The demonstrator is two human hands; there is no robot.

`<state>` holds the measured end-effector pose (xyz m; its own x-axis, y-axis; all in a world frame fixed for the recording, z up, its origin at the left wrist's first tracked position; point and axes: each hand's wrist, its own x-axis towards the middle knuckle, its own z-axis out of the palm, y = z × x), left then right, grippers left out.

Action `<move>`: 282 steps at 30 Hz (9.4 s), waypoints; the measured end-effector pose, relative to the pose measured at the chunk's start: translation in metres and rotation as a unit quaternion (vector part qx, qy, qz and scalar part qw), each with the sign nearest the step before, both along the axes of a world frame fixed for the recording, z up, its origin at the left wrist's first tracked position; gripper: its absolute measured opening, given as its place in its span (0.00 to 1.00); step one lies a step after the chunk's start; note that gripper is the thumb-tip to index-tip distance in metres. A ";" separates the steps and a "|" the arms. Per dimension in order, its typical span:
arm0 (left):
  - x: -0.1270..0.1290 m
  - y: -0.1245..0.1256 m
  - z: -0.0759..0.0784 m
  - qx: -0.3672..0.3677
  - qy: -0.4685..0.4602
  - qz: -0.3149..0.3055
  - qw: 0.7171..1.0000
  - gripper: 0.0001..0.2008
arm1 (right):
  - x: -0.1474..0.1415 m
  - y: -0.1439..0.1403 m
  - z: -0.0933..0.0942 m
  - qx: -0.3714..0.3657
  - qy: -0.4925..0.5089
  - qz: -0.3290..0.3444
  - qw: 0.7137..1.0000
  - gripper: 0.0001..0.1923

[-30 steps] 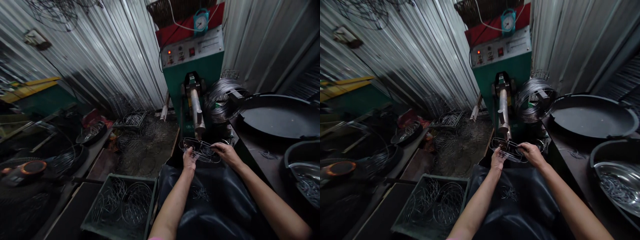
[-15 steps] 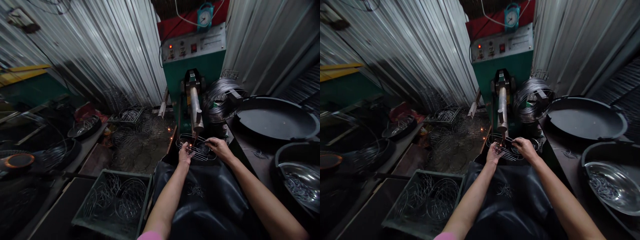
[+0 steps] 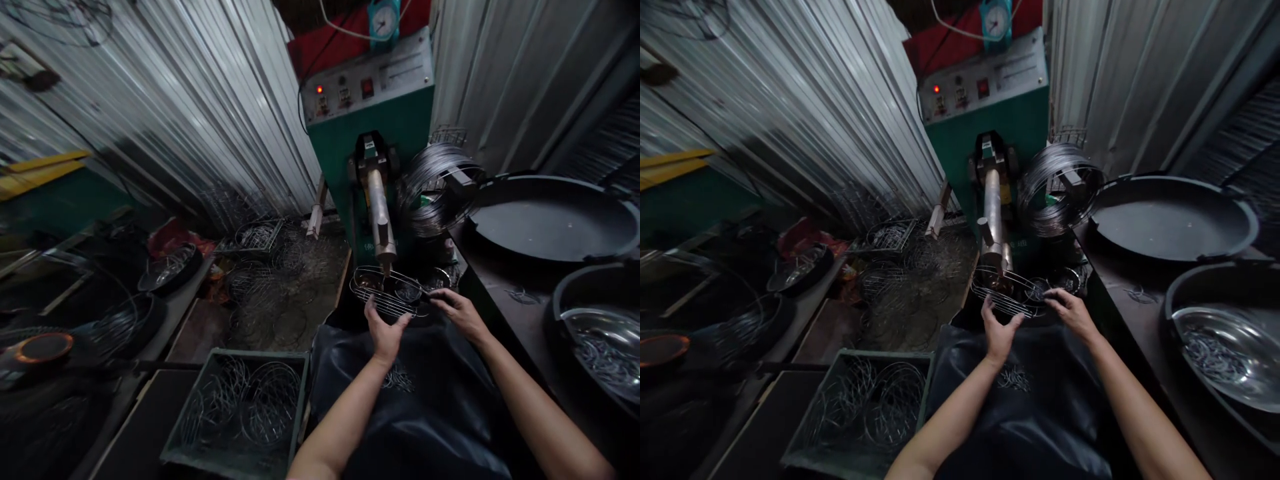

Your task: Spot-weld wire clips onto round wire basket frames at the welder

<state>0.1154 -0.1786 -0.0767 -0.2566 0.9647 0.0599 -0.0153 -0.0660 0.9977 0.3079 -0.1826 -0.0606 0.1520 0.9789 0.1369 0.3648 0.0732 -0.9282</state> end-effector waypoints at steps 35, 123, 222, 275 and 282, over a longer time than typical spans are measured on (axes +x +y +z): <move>-0.009 0.018 0.025 0.061 0.116 -0.271 0.954 0.24 | -0.022 0.028 0.048 -0.127 0.144 0.071 0.979 0.06; -0.013 0.057 0.006 0.011 -0.162 -0.114 0.980 0.21 | -0.022 0.022 0.029 0.096 -0.075 0.060 0.991 0.19; -0.057 0.017 0.034 0.285 0.532 -0.286 0.744 0.24 | -0.031 -0.005 0.050 0.191 -0.485 0.142 0.841 0.11; -0.062 0.139 0.082 0.307 0.464 -0.423 0.716 0.25 | -0.067 0.033 0.064 0.174 -0.484 -0.028 0.857 0.16; -0.058 0.144 0.085 0.307 0.432 -0.453 0.717 0.28 | -0.078 0.027 0.067 0.136 -0.502 -0.056 0.852 0.15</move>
<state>0.0571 -0.0349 0.0083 0.8476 0.4354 0.3034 0.2760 -0.8499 0.4488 0.2299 -0.1554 0.0060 -0.0843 0.8773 0.4725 0.9841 0.1477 -0.0987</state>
